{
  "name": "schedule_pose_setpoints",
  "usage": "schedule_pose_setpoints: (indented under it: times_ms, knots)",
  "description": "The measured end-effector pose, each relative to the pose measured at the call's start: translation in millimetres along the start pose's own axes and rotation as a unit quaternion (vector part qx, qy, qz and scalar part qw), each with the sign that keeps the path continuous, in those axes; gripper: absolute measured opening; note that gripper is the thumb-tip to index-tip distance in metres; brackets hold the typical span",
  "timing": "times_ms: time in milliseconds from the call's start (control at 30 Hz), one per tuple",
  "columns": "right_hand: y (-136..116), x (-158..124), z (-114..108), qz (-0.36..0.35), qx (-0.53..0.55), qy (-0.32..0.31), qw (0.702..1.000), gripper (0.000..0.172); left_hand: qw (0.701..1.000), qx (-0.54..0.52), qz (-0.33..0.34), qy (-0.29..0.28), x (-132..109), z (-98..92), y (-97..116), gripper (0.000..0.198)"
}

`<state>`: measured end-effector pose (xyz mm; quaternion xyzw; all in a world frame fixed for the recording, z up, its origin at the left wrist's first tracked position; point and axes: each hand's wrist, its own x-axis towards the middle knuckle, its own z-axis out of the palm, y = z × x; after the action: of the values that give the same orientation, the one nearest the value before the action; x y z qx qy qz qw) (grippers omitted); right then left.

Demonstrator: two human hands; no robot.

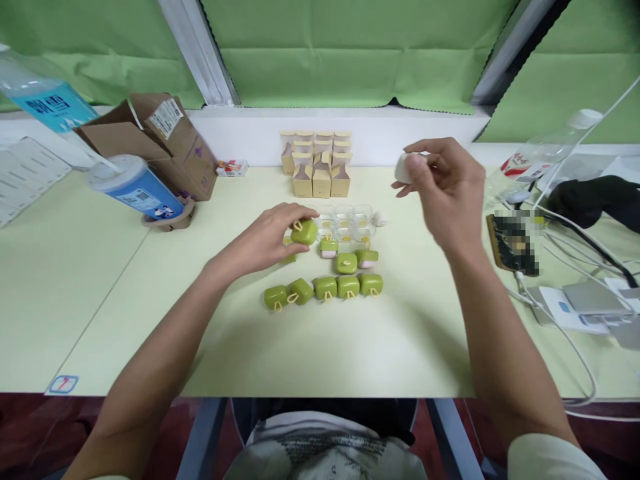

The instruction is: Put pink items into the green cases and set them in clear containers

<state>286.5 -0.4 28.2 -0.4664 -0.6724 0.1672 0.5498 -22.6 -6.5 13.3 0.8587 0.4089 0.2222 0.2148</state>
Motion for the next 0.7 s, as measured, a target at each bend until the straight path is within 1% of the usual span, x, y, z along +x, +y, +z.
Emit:
schedule_pose_setpoints:
  times_ms: [67,133,200,267,300,367,433,600,700]
  knots:
    - [24.0,12.4,-18.7,0.091,0.010,-0.002,0.996,0.030,0.995,0.070,0.006,-0.067,-1.7,-2.0,-1.1,0.046]
    - [52.6,19.5,-31.2,0.202,0.017,-0.041,0.978,0.028,0.987,0.108,0.021,-0.116,-1.5,1.2,-3.5,0.044]
    - [79.0,21.0,-37.4,0.294,-0.033,-0.076,0.952,0.026,0.979,0.131,0.034,-0.151,-0.7,7.2,-7.4,0.043]
    - [98.1,18.8,-38.5,0.352,-0.108,-0.146,0.918,0.023,0.972,0.153,0.053,-0.168,-0.6,14.0,-12.0,0.045]
    - [104.3,17.2,-37.8,0.367,-0.148,-0.183,0.900,0.022,0.969,0.167,0.065,-0.171,-0.9,17.3,-14.2,0.047]
    - [111.3,14.4,-34.9,0.372,-0.215,-0.241,0.870,0.022,0.961,0.199,0.086,-0.170,-1.9,23.6,-17.9,0.053]
    - [114.3,13.0,-31.2,0.347,-0.258,-0.261,0.863,0.024,0.955,0.222,0.091,-0.173,-2.9,29.0,-19.9,0.057]
    - [122.7,13.9,-25.3,0.262,-0.271,-0.271,0.886,0.041,0.957,0.218,0.063,-0.180,-4.7,34.6,-17.1,0.067]
    - [127.4,14.4,-25.0,0.232,-0.266,-0.275,0.894,0.042,0.964,0.189,0.048,-0.178,-5.0,32.7,-12.6,0.069]
